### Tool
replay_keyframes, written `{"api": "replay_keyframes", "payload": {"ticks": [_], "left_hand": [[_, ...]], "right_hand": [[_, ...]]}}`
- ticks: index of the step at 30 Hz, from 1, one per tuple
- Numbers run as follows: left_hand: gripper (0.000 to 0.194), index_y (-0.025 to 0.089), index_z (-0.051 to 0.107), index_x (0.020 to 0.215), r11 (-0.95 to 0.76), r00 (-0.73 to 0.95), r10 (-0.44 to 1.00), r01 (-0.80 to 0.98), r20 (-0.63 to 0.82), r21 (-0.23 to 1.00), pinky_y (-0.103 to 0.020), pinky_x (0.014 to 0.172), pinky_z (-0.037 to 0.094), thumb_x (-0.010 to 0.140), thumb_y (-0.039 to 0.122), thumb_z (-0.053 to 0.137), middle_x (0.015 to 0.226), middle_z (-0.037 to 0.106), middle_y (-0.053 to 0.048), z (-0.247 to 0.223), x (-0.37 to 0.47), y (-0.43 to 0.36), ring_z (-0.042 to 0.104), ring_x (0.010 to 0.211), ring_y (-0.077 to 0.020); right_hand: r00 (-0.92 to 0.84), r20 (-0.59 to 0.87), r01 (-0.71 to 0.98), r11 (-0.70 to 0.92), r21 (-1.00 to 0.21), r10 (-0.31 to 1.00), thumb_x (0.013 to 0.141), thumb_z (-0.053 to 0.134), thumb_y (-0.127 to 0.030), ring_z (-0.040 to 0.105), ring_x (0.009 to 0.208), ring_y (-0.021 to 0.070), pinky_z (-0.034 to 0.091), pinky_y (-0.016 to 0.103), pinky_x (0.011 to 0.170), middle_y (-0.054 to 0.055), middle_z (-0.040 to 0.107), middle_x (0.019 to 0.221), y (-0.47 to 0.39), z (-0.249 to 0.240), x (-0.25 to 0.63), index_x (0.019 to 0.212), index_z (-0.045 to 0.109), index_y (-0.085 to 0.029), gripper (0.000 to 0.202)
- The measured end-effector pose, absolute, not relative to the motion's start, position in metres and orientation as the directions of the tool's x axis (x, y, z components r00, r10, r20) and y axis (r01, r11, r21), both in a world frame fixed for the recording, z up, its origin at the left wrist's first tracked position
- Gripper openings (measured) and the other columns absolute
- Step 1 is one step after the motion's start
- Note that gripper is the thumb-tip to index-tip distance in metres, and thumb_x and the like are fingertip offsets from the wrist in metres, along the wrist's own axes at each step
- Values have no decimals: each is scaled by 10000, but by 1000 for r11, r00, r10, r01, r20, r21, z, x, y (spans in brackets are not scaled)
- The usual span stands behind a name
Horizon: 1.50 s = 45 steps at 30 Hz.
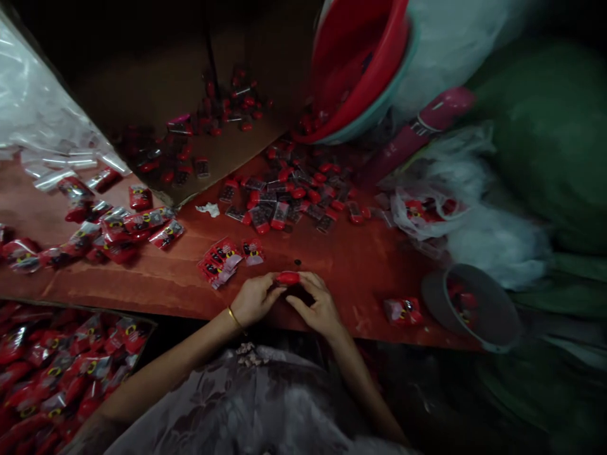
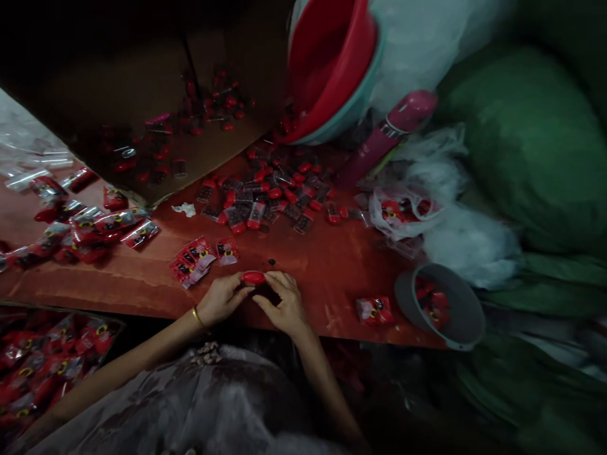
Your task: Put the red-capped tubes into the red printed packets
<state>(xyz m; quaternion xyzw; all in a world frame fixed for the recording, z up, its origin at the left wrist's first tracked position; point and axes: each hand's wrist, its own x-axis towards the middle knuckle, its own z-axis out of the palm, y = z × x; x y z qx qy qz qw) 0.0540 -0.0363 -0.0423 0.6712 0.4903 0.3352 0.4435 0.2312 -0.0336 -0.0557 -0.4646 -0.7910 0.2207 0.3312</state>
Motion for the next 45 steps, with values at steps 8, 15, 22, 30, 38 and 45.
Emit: {"api": "replay_keyframes", "payload": {"ticks": [8,15,22,30,38,45], "left_hand": [[316,193,611,1112,-235,320,947,697,-1,677,-360,893,472,808,172,529,1228,597,-127,-51,52,-40,627,1016,-242],[281,199,640,1059,-174,274,961,684,-29,708,-339,868,475,793,177,550,1240,588,-122,-49,54,-39,646,966,-230],[165,204,712,830,57,-54,998,290,-43,955,-255,699,481,714,312,666,764,718,-44,-24,-4,-52,636,715,-186],[256,143,638,850,88,-607,589,-608,-534,789,-225,612,518,896,286,431,781,698,-43,-3,-154,-61,615,592,-106],[374,122,626,772,367,-310,777,-485,-548,794,-271,560,507,811,476,512,668,678,-64,3,-105,-41,616,558,-152],[308,161,703,777,94,-111,992,345,-59,934,-222,569,424,701,451,632,680,686,-22,-13,1,-9,570,595,-131]], "right_hand": [[-407,374,588,552,-591,834,895,446,-413,553,777,166,399,341,736,29,666,822,-26,-69,233,1027,676,-265,304],[-422,387,606,572,-553,820,899,448,-408,556,748,167,385,344,735,27,691,791,-26,-68,232,1004,684,-258,298],[-522,289,572,580,-579,803,891,487,-331,581,934,190,418,365,844,55,675,1021,-6,-56,218,1147,596,-230,296],[-439,315,811,522,-265,841,829,565,-394,509,995,301,418,452,789,148,587,1199,23,-63,154,1116,634,-187,360],[-430,420,755,574,-318,799,871,534,-292,523,967,219,396,356,813,42,667,1092,16,-69,163,997,695,-236,212],[-398,559,693,638,-337,727,881,520,-289,557,998,205,331,401,948,48,661,1125,7,-46,167,1070,652,-266,232]]}}
